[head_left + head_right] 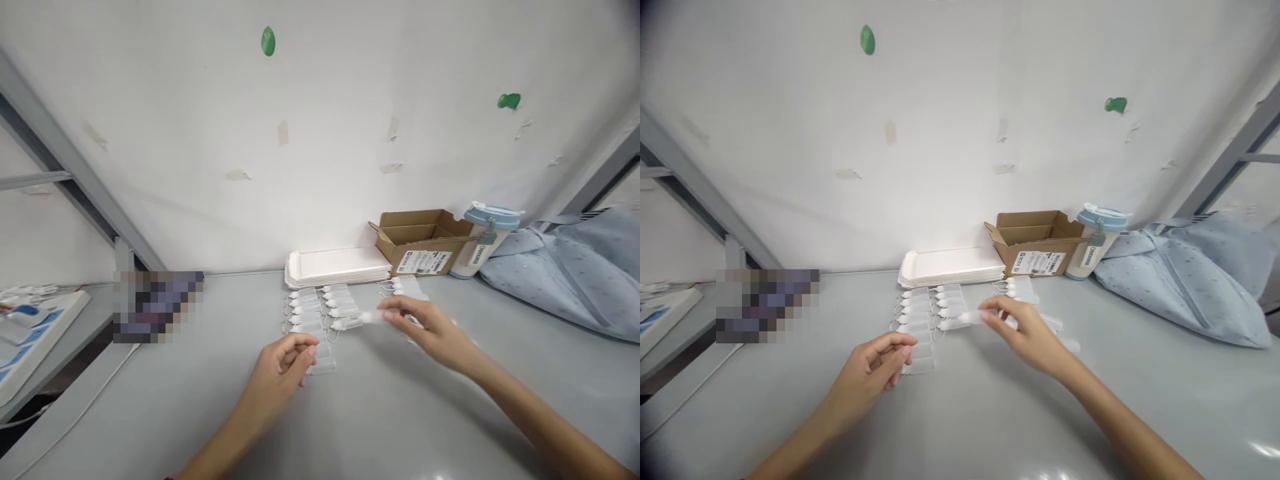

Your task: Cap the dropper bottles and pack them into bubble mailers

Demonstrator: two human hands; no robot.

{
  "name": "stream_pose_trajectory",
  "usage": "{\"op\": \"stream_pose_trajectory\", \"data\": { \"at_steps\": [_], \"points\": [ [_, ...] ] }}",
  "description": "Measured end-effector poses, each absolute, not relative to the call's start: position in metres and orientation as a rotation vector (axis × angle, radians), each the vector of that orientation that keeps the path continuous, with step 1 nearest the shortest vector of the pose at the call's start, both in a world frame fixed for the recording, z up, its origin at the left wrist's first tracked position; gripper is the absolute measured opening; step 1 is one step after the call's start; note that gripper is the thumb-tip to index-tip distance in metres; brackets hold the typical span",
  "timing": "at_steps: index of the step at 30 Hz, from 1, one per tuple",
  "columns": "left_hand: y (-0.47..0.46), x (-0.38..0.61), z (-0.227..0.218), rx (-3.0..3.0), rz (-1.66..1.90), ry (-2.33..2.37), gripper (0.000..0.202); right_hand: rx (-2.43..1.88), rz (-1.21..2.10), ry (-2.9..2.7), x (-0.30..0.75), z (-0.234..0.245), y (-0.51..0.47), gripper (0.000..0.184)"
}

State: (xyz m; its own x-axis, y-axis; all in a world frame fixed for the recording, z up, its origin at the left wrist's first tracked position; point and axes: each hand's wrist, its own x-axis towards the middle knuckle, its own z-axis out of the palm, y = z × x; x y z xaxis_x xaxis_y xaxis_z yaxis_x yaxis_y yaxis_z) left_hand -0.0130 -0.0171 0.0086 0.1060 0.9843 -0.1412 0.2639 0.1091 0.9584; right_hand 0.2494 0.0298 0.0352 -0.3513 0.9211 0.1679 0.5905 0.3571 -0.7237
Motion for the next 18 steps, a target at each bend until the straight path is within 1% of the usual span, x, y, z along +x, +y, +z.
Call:
{"op": "stream_pose_trajectory", "data": {
  "at_steps": [3,8,18],
  "points": [
    [-0.019,-0.01,0.008,1.377,0.852,1.313,0.032,-1.256,0.838,-2.051,0.223,0.025,0.016,0.027],
    [-0.019,-0.008,0.01,1.419,0.787,1.305,0.028,-1.209,0.869,-2.065,0.213,0.02,0.007,0.024],
    [-0.018,-0.01,0.007,1.194,0.882,1.176,0.036,-1.149,0.972,-2.019,0.211,0.019,0.007,0.026]
  ]
}}
